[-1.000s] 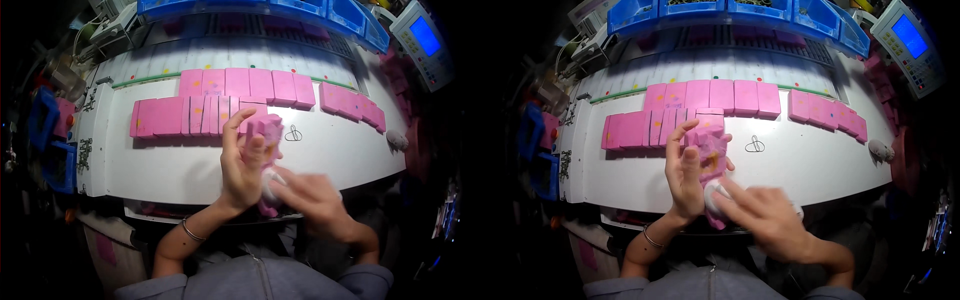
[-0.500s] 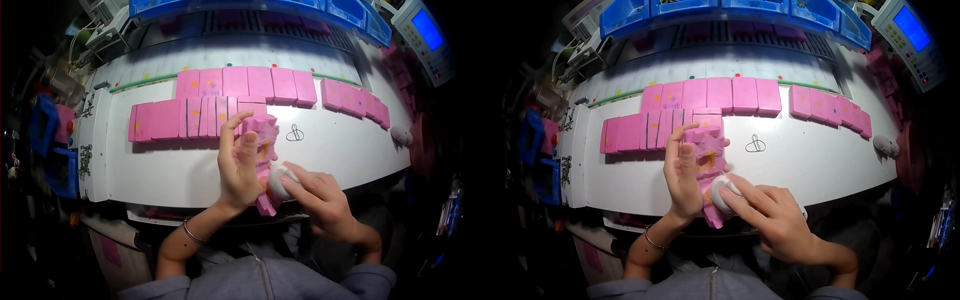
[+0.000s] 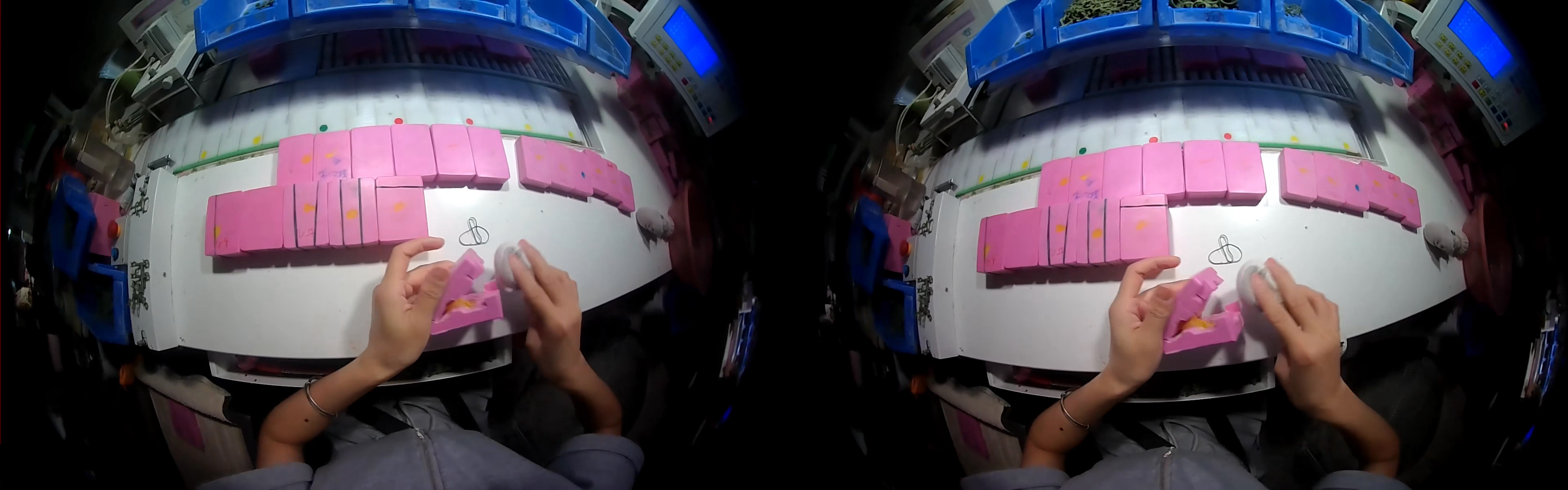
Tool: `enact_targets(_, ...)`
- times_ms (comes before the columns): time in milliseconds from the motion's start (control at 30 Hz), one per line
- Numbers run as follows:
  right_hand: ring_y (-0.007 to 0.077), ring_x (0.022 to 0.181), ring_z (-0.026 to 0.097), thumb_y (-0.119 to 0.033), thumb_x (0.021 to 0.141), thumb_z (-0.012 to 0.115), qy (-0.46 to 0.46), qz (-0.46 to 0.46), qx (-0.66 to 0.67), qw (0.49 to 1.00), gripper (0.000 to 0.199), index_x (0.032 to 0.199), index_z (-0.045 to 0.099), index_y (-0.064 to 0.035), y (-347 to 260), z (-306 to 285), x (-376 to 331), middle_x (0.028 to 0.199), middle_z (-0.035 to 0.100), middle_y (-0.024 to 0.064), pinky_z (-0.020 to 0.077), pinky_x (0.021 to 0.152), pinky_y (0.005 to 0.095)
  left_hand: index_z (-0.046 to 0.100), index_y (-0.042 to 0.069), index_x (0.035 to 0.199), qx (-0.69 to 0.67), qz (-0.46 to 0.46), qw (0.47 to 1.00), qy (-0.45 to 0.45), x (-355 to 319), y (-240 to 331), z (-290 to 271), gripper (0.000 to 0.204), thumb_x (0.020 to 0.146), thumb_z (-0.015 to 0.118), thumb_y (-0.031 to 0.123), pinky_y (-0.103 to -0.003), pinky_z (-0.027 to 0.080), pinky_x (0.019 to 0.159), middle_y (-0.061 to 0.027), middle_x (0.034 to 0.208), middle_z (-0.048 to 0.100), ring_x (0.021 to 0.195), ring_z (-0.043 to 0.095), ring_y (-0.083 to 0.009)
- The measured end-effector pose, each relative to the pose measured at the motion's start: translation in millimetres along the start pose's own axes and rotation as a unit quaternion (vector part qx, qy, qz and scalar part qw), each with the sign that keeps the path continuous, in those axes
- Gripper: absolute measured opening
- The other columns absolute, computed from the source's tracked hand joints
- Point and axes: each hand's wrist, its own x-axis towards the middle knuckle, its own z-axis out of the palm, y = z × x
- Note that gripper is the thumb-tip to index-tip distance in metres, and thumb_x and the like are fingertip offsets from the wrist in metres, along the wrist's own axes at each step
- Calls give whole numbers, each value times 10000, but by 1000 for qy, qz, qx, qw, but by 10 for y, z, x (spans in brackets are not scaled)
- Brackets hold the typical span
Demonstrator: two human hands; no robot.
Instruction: The person cleans rubber molds with a cloth, inserts green wax patterns and yellow components into the molds, and secures the molds with rubber bands.
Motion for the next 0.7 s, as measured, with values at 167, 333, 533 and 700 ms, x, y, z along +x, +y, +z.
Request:
enact_targets(167,306,962,536,97,641,611,51,34,8,998,578,1204,546,-17,26,-4,11,1255,500,167,423,840,356,450,12,1184,-27,-37,999,-7,8,17,-17,362,989,382,309,-184,411,628,-51,846,616,739,532,-35)
enact_targets(333,243,899,546,28,661,732,42,-20,280,959,531,1155,539,0,-238,-13,115,1018,519,144,464,732,303,469,11,1172,-22,-26,998,-46,-27,70,58,451,1001,267,376,-212,419,768,-62,955,581,855,529,-71)
enact_targets(533,224,878,552,25,661,728,113,112,391,907,555,1176,522,1,-302,21,193,1013,530,127,446,779,314,477,-9,1136,54,29,990,-125,-41,51,3,586,728,766,295,-271,424,831,-98,1037,541,938,546,-165)
enact_targets(700,225,901,563,-19,681,730,-18,68,417,906,484,1136,567,-25,-176,27,189,996,553,117,447,803,309,509,-6,1112,52,-17,994,-92,-106,52,16,533,719,779,232,-284,444,807,-90,1021,532,923,555,-187)
